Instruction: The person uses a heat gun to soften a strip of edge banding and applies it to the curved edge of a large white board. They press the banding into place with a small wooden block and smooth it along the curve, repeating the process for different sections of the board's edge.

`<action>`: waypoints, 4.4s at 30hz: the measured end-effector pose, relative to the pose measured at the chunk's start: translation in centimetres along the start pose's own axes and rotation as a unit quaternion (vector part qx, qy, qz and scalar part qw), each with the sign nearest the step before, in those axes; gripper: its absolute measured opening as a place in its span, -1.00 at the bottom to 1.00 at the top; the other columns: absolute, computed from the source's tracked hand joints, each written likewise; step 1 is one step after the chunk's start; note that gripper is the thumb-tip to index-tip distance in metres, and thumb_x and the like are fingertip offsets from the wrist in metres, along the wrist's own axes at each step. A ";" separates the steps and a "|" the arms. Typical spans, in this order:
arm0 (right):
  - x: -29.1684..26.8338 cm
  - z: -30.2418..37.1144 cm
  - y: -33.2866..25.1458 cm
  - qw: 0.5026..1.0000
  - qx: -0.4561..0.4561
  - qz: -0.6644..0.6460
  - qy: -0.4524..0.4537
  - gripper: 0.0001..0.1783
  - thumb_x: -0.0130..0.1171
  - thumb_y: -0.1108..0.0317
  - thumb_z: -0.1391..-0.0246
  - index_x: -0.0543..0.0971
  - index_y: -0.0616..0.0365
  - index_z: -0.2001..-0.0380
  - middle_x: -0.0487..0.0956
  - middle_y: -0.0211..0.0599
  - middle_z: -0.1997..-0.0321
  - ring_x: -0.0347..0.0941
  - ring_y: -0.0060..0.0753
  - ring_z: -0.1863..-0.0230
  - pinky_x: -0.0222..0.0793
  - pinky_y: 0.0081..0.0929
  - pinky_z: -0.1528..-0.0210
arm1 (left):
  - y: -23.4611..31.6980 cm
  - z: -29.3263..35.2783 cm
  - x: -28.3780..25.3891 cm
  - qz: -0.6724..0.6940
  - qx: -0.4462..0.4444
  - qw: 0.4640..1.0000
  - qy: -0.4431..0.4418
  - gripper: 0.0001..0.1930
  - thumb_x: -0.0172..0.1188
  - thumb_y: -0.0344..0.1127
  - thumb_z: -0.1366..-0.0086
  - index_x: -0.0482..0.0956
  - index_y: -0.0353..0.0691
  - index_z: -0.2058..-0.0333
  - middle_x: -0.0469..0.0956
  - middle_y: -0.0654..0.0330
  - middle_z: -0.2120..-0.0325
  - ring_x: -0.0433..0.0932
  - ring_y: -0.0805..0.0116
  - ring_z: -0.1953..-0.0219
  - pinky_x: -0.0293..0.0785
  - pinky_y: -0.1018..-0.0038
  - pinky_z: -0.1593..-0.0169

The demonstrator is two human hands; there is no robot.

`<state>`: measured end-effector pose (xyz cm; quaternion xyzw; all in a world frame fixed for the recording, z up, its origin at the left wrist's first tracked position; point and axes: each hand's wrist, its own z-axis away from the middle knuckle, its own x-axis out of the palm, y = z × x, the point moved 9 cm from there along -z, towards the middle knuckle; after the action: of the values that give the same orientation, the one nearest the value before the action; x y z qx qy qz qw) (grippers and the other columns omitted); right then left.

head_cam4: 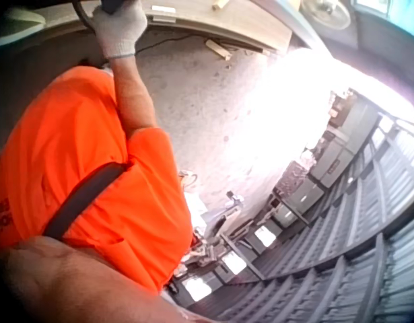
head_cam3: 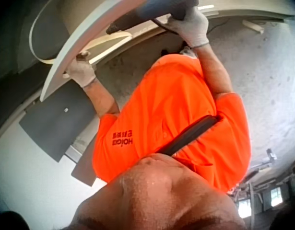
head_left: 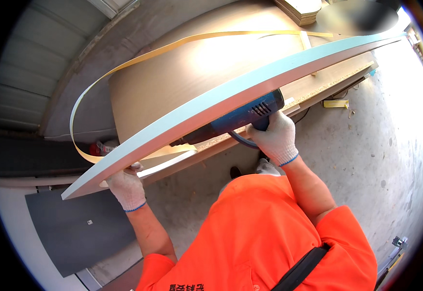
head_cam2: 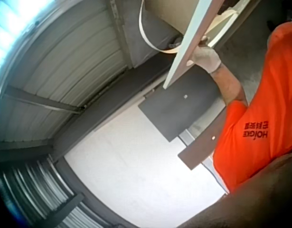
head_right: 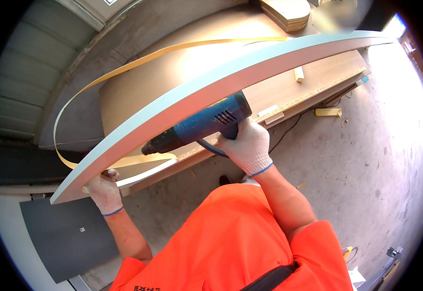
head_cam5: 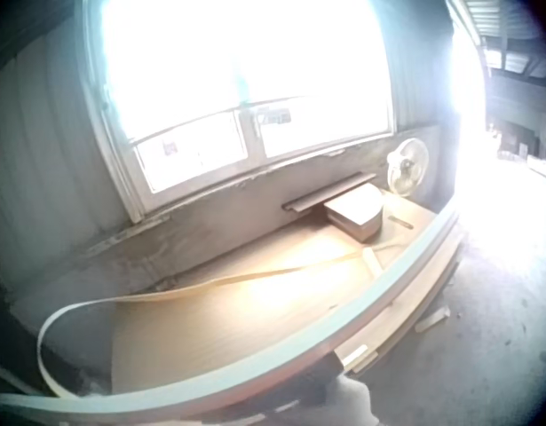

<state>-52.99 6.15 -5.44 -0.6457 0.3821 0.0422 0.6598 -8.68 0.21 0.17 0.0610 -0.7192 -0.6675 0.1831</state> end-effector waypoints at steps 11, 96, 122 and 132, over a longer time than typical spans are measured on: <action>3.8 1.1 5.5 0.996 0.062 0.035 -0.059 -0.57 0.43 0.16 0.05 0.67 0.11 0.11 0.75 0.01 0.27 0.72 0.16 0.14 0.63 -0.09 0.06 | 0.6 -0.5 0.1 0.065 0.000 0.997 -0.048 -0.89 0.21 -0.28 -0.50 0.65 -0.13 0.12 0.63 0.29 0.26 0.49 0.46 0.38 0.40 0.49 0.37; 9.3 8.9 15.7 0.973 0.204 0.061 -0.090 -0.48 0.37 0.14 0.12 0.66 0.21 0.09 0.74 0.17 0.17 0.70 0.27 0.03 0.61 -0.02 -0.09 | -2.5 -7.5 -5.5 0.109 -0.005 0.993 0.051 -0.56 0.09 -0.12 -0.59 0.55 -0.37 -0.21 0.61 0.08 -0.08 0.61 0.20 -0.15 0.60 0.25 -0.22; 7.2 -3.6 8.0 0.930 0.107 0.233 -0.265 -0.60 0.26 0.23 0.08 0.80 0.25 0.22 0.75 0.21 0.14 0.71 0.26 0.02 0.63 -0.07 -0.10 | -3.0 -6.8 -6.4 0.070 0.008 0.997 0.030 -0.57 0.23 -0.11 -0.50 0.60 -0.30 -0.17 0.66 0.22 0.01 0.68 0.32 -0.01 0.63 0.40 -0.01; 11.5 -4.7 11.7 0.921 0.106 0.217 -0.307 -0.54 0.41 0.19 0.26 0.77 0.28 0.26 0.75 0.22 0.18 0.72 0.21 0.05 0.63 -0.12 -0.04 | 2.4 -1.4 -2.4 -0.547 0.381 0.745 0.021 -0.73 0.20 -0.35 -0.43 0.63 -0.36 -0.01 0.60 0.32 0.27 0.56 0.50 0.26 0.52 0.57 0.14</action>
<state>-53.39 -1.17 -20.84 -0.4288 0.2941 0.3396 0.7838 -5.56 -0.06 2.18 0.5228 -0.7529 -0.3217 -0.2372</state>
